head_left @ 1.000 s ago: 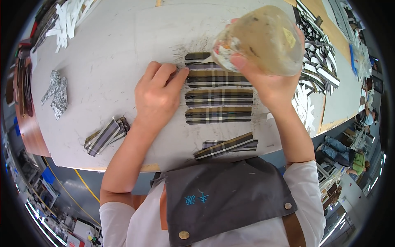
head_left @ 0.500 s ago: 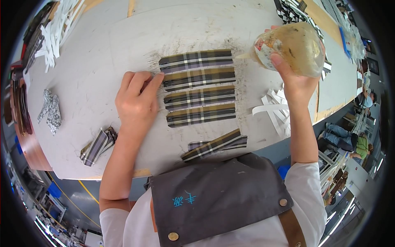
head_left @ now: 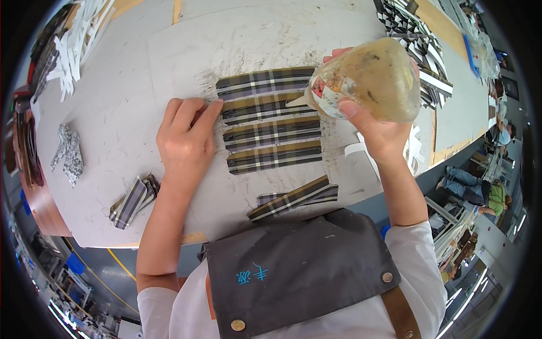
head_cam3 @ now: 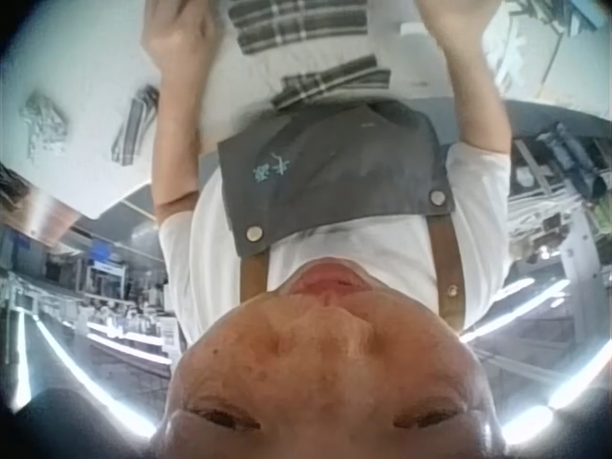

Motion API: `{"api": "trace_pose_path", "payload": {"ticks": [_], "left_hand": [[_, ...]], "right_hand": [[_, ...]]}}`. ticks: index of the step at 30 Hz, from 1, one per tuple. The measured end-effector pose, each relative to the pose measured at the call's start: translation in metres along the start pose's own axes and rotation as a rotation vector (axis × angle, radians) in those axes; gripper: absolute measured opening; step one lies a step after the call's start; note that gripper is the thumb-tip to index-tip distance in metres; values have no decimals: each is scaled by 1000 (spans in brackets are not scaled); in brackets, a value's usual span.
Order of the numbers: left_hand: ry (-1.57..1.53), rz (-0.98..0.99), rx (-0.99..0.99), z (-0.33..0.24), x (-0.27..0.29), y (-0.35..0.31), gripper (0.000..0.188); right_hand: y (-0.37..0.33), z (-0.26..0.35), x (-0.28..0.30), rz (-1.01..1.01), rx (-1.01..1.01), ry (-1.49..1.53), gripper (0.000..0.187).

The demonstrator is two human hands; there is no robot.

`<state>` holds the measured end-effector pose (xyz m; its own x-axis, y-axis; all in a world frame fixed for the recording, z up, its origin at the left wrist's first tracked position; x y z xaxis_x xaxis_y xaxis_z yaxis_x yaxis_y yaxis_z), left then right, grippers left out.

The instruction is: Applying adhesive lines onto plaid fabric patterns, layering white structured lining tape over the glued areas, and folding/wrapping the composite elements to manufacture finished decorative bow ties.

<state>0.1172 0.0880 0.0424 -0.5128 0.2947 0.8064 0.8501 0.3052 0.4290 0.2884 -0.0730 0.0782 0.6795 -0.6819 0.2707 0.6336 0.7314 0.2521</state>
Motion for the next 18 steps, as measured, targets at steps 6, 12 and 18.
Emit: {"api": "trace_pose_path", "payload": {"ticks": [6,12,18], "left_hand": [[34,-14,-29,-1,1,0,35],[43,-10,-29,-2,2,1,33],[20,-2,-18,-2,1,1,35]], "right_hand": [[-7,-16,24,-97,-93,70,93],[-8,-2,47,-86,-13,-159,66],[-10,-4,29,-82,20,-36,67]]}}
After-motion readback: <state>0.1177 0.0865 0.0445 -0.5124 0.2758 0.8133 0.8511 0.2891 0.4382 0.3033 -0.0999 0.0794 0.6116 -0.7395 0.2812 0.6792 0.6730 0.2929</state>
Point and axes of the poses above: each hand's wrist, its own y-axis towards the middle knuckle, its own x-axis out of the back of the hand, z = x × y, the point moved 9 cm from there along y, towards the middle knuckle, and after that the axes turned 4 degrees about z, right-handed, at the moved point
